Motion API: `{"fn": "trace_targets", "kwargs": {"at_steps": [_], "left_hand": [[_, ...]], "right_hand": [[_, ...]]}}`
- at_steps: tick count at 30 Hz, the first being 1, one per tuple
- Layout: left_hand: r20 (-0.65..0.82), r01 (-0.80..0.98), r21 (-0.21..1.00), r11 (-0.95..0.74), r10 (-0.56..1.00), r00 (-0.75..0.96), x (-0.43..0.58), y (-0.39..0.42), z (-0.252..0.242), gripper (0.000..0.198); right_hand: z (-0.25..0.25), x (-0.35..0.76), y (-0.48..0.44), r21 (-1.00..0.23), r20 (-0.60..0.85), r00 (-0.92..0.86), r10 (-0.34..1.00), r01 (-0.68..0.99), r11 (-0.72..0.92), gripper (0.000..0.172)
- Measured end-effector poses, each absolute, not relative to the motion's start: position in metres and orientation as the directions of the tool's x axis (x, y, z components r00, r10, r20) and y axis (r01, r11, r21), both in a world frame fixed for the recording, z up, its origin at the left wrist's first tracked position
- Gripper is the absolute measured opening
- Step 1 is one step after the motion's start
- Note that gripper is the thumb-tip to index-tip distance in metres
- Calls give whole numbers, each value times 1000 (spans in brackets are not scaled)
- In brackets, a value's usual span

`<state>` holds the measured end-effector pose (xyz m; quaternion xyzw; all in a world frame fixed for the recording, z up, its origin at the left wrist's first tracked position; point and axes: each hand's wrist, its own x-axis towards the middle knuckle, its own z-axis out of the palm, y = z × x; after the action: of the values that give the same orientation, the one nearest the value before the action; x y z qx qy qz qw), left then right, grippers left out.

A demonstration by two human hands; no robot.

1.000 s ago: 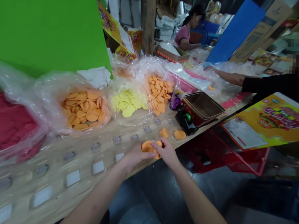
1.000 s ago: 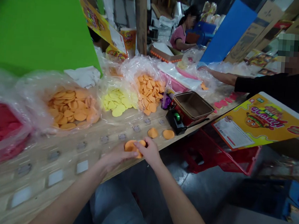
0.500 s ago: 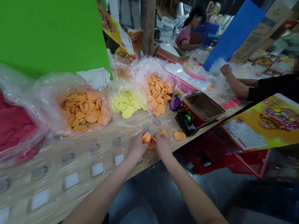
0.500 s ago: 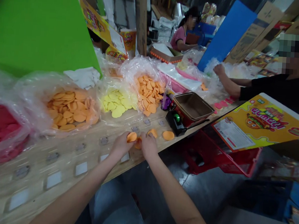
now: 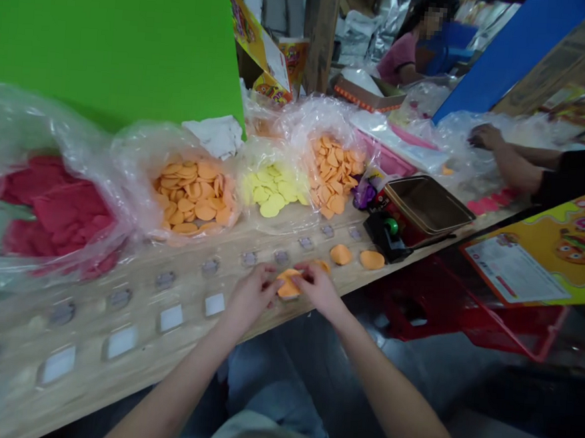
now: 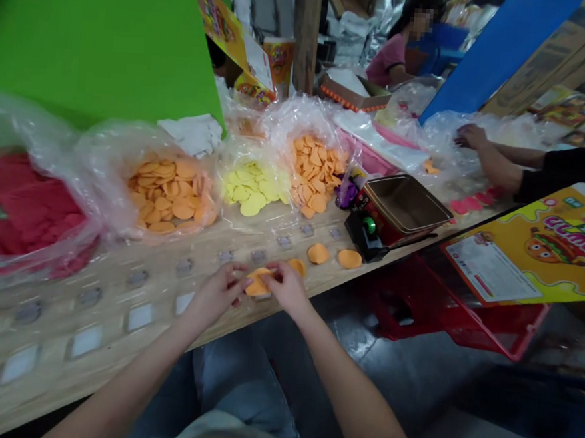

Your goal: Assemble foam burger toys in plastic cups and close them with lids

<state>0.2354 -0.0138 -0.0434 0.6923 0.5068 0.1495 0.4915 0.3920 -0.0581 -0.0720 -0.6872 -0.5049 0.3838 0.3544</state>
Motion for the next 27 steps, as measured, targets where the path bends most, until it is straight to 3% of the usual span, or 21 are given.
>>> {"fn": "trace_targets", "kwargs": {"at_steps": [2, 4, 7, 9, 12, 16, 18, 20, 24, 27], "left_hand": [[-60, 642, 718, -268, 896, 441, 232, -19, -51, 28], [103, 657, 587, -472, 849, 518, 229, -29, -58, 25], [140, 607, 467, -643, 732, 667, 226, -51, -62, 30], [149, 561, 441, -701, 673, 724, 222, -62, -61, 40], [194, 531, 472, -704, 670, 717, 207, -61, -53, 44], [270, 624, 572, -532, 841, 469, 163, -5, -42, 33], [305, 706, 545, -452, 891, 335, 137, 44, -39, 30], [301, 790, 483, -377, 919, 254, 113, 97, -38, 32], [291, 807, 432, -402, 909, 297, 84, 179, -43, 43], [268, 788, 430, -441, 896, 355, 78, 207, -55, 41]], "right_hand": [[-76, 388, -59, -724, -75, 199, 977, 663, -191, 29], [-78, 385, -63, -511, 6, 113, 994, 854, -94, 23], [-76, 381, -71, -287, 88, 16, 996, 958, 10, 16], [-69, 383, -73, -267, 173, 16, 985, 963, 31, 17], [-50, 382, -54, -405, 325, 54, 944, 910, 88, 18], [-20, 340, 27, -573, 334, -77, 940, 774, 267, 19], [-14, 301, 82, -535, 291, -178, 940, 784, 314, 21], [-18, 262, 131, -415, 204, -168, 964, 878, 240, 26], [-53, 218, 179, -295, 239, -68, 969, 945, 140, 40], [-83, 218, 179, -145, 306, -122, 944, 974, 173, 37]]}}
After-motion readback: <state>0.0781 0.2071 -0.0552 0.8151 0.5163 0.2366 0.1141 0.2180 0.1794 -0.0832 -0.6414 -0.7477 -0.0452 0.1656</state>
